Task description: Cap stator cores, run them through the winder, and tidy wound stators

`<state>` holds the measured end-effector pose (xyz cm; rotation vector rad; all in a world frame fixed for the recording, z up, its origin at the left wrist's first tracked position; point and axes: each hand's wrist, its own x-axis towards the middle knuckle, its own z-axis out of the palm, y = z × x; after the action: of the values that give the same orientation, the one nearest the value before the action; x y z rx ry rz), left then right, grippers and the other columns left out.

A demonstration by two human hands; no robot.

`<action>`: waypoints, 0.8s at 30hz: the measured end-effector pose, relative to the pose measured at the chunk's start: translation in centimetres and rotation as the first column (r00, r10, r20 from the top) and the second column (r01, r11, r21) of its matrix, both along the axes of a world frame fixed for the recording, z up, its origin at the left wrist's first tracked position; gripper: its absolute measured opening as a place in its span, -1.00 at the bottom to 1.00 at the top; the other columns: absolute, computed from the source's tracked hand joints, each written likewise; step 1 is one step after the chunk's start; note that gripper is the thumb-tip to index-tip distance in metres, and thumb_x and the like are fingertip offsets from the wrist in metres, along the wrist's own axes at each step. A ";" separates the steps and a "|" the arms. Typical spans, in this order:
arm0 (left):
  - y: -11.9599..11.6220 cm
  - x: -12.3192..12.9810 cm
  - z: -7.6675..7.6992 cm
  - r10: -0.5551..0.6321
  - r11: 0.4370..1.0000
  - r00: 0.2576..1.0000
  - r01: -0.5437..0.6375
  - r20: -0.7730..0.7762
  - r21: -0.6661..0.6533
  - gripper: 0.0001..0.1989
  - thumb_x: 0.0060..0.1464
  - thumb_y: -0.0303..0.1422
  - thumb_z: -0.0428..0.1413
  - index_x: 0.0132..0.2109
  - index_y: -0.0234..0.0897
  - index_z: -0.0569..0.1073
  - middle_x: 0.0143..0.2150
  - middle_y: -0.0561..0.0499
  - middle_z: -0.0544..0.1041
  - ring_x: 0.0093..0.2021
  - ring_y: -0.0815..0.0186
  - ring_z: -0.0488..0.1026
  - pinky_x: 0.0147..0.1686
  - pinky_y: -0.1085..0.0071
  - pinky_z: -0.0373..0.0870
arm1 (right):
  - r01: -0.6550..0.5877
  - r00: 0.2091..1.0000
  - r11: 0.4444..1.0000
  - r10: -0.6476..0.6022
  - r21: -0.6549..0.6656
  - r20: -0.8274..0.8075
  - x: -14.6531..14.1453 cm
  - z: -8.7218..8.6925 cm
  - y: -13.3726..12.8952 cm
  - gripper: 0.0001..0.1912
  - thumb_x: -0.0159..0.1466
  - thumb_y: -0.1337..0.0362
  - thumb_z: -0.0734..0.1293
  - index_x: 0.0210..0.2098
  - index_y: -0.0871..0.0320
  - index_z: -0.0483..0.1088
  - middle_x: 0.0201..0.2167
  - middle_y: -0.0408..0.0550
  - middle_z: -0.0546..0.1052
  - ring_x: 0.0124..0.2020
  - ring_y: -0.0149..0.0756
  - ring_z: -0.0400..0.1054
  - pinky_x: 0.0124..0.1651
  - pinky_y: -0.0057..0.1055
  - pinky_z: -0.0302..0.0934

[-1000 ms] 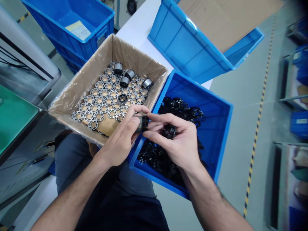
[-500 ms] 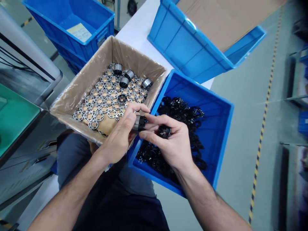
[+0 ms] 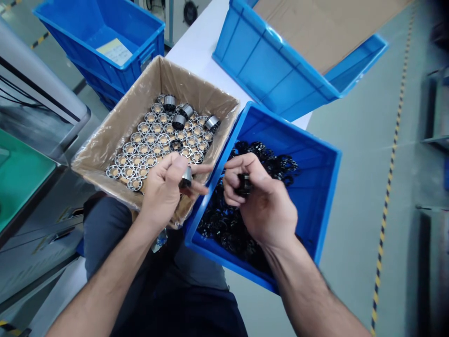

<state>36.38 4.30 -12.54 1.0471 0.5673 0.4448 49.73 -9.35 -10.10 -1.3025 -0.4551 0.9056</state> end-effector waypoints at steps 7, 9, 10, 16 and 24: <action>0.3 -0.1 0.4 -0.043 0.999 0.999 0.042 -0.013 -0.033 -0.43 0.52 0.13 0.24 0.43 -0.06 0.45 -0.32 0.12 0.54 -0.44 0.36 0.46 -0.46 0.51 0.46 | -0.109 0.994 0.994 0.109 0.024 -0.012 -0.5 -0.5 0.0 -0.63 0.40 -0.05 0.66 -0.02 0.03 0.63 -0.39 -0.26 0.45 -0.57 -0.51 0.15 -0.58 -0.51 0.09; 0.2 -0.2 0.5 -0.139 0.987 0.990 0.137 -0.019 -0.082 -0.45 0.54 0.11 0.21 0.43 -0.06 0.44 -0.35 0.11 0.52 -0.44 0.33 0.46 -0.49 0.49 0.43 | -0.074 0.997 0.997 0.074 0.000 0.023 -0.4 -0.5 -0.1 -0.56 0.31 -0.01 0.73 0.02 0.02 0.62 -0.43 -0.33 0.48 -0.66 -0.56 0.14 -0.64 -0.53 0.07; 0.2 -0.2 0.4 -0.194 0.978 0.981 0.192 -0.018 -0.087 -0.48 0.54 0.12 0.21 0.37 -0.09 0.48 -0.40 0.12 0.47 -0.49 0.34 0.41 -0.55 0.50 0.34 | -0.063 0.998 0.998 0.063 -0.004 0.030 -0.4 -0.5 -0.1 -0.53 0.27 0.02 0.76 -0.01 0.01 0.59 -0.47 -0.37 0.48 -0.69 -0.56 0.15 -0.66 -0.55 0.08; -0.1 -0.4 0.1 -0.236 0.972 0.972 0.236 -0.015 0.000 -0.46 0.56 0.25 0.11 0.07 -0.15 0.55 -0.42 0.13 0.33 -0.52 0.40 0.17 -0.55 0.45 0.11 | -0.044 0.996 0.999 0.043 0.023 0.079 -0.2 -0.9 -0.1 -0.64 0.36 -0.03 0.70 -0.08 0.05 0.65 -0.24 -0.18 0.69 -0.59 -0.50 0.44 -0.58 -0.53 0.37; -0.4 -1.3 -0.4 -0.246 0.966 0.967 0.250 -0.066 0.072 -0.47 0.63 0.20 0.02 0.37 -0.02 0.52 -0.24 0.07 0.42 -0.38 0.32 0.25 -0.39 0.39 0.32 | 0.108 0.887 0.994 -0.083 -0.029 0.453 -0.9 -1.3 -0.2 -0.87 0.42 0.34 0.59 -0.07 -0.01 0.74 -0.16 -0.13 0.73 -0.36 -0.39 0.57 -0.32 -0.43 0.51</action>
<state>35.12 3.92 -12.99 1.1933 0.4638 0.2187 48.78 -9.52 -11.36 -1.5769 -0.7251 0.5271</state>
